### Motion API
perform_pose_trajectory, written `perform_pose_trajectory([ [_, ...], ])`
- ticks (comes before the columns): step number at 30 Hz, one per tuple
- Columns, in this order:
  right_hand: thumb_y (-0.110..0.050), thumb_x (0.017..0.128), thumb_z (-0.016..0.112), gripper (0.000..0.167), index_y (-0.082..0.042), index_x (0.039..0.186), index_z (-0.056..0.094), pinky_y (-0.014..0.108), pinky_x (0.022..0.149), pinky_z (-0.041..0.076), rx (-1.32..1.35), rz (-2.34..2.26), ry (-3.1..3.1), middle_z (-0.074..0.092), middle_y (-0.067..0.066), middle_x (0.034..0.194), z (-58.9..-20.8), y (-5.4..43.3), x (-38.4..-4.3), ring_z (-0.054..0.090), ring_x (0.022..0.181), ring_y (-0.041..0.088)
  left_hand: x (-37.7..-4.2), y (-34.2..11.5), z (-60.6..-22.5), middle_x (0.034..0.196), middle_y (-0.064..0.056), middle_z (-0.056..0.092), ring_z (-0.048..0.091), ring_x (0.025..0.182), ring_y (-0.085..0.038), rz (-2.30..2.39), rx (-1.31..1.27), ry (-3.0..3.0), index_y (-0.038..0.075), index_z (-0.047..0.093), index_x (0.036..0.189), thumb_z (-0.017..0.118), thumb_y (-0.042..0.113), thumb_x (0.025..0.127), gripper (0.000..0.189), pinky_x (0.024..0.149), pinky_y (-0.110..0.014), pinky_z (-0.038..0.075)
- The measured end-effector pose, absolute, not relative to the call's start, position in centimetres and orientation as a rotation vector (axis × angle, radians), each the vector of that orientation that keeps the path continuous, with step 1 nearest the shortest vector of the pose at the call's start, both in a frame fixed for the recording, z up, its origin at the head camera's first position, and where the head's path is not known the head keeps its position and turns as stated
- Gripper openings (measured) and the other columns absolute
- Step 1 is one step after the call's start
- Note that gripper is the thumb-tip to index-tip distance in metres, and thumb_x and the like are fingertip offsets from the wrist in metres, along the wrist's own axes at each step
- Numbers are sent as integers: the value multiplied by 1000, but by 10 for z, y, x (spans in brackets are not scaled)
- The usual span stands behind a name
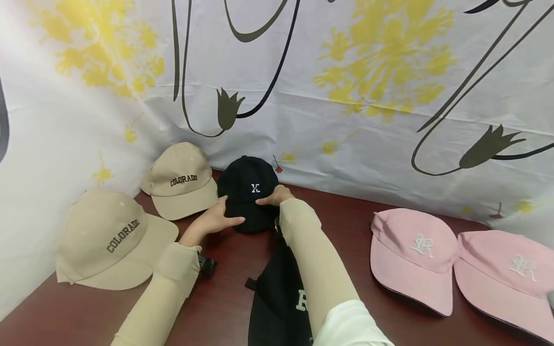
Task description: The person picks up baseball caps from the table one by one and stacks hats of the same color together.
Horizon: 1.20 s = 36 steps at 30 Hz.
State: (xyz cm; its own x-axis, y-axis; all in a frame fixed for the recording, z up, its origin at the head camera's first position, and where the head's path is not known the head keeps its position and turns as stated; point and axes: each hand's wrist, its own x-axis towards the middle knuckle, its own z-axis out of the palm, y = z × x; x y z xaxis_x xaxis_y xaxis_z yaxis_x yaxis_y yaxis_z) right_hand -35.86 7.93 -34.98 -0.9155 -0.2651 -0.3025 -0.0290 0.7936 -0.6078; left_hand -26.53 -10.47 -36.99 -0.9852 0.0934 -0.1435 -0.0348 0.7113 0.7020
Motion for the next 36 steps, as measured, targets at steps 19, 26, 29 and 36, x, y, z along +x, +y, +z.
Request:
perform_pose_trajectory([
  [19, -32, 74, 76, 79, 6, 132, 40, 40, 97, 36, -123, -875, 2640, 41, 22, 133, -346, 80, -353, 41, 118, 32, -266, -96, -365, 141, -33, 21, 22, 129, -45, 1274, -1, 2731, -2, 7, 144, 64, 30, 86, 87, 99, -53, 27],
  [26, -34, 73, 77, 87, 6, 136, 33, 43, 98, 33, -198, -892, 2709, 35, 25, 135, -334, 77, -344, 27, 124, 38, -263, -100, -359, 142, -36, 12, 22, 129, -46, 1442, -65, 2795, -1, -5, 144, 64, 27, 86, 95, 100, -53, 27],
  [29, -30, 72, 79, 86, 2, 137, 34, 44, 99, 32, -249, -1011, 2706, 37, 22, 135, -330, 76, -342, 26, 123, 38, -263, -103, -359, 144, -35, 5, 16, 130, -46, 1468, -119, 2841, -2, -7, 144, 65, 31, 85, 99, 100, -53, 25],
  [36, -23, 74, 78, 92, 0, 143, 22, 43, 102, 28, -332, -1200, 2648, 31, 19, 141, -316, 74, -335, 27, 129, 34, -263, -116, -354, 143, -32, 7, 20, 128, -44, 1458, -212, 2912, -3, -4, 144, 67, 36, 82, 102, 100, -52, 25],
])
